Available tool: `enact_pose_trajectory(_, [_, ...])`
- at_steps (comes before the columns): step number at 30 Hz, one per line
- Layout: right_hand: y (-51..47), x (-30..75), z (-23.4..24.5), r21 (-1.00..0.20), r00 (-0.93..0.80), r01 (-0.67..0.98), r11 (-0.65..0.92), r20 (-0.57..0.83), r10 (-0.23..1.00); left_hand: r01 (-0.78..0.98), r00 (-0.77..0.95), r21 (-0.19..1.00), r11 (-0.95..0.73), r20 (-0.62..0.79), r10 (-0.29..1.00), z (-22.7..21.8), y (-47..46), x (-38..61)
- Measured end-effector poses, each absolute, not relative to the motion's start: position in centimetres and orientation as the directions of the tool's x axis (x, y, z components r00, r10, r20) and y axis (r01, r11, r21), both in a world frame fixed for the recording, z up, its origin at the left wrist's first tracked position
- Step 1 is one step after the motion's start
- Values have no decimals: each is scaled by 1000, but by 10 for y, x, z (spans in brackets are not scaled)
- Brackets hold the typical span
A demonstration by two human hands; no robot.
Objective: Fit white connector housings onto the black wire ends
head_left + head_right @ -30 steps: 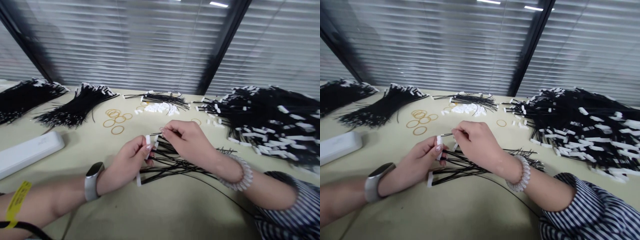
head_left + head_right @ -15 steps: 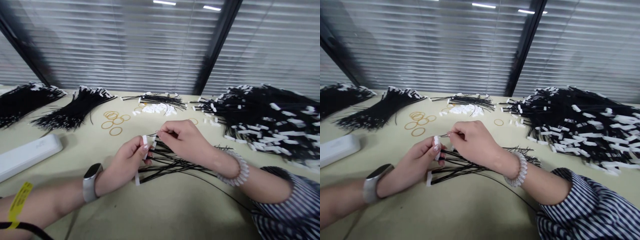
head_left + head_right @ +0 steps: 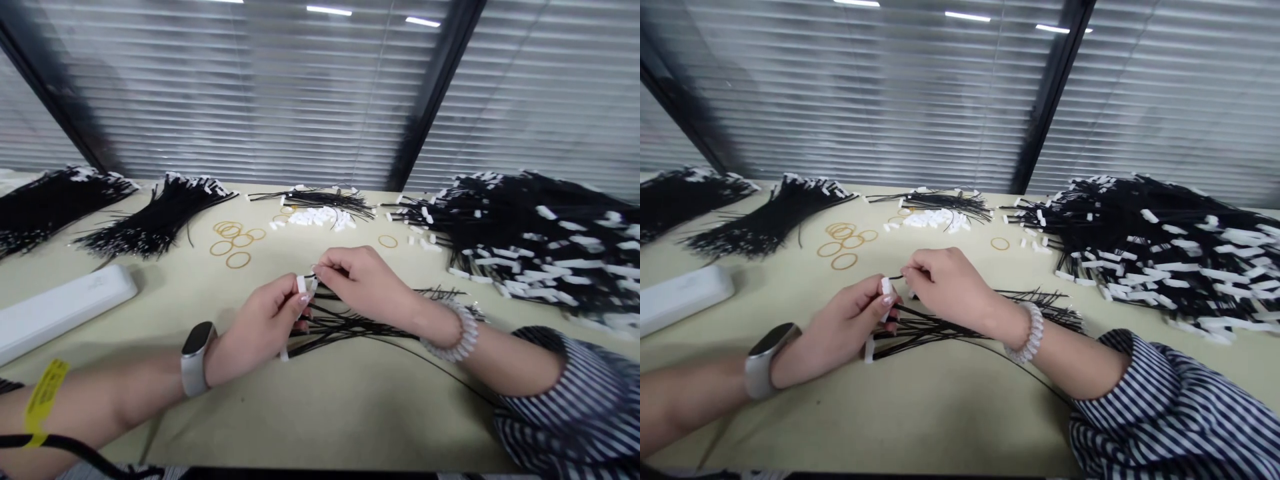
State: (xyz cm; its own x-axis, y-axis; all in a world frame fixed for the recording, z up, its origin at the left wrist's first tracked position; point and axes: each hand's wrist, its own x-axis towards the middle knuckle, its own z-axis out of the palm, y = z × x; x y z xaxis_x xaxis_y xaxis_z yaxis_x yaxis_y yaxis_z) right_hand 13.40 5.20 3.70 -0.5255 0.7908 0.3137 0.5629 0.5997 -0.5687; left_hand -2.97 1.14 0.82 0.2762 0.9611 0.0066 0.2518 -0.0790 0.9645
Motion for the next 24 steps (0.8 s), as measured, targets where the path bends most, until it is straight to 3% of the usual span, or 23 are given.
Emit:
enact_pose_trajectory(12, [47, 134, 34, -652, -518, 511, 561, 287, 806, 216, 319, 974, -71, -1, 948, 11, 10, -30])
enact_pose_trajectory(19, [45, 127, 23, -628, -481, 496, 600, 376, 792, 271, 313, 962, -35, -54, 948, 12, 15, -28])
enact_pose_trajectory(24, [46, 125, 17, -672, -394, 510, 538, 373, 840, 296, 331, 950, -96, -8, 944, 8, 17, -29])
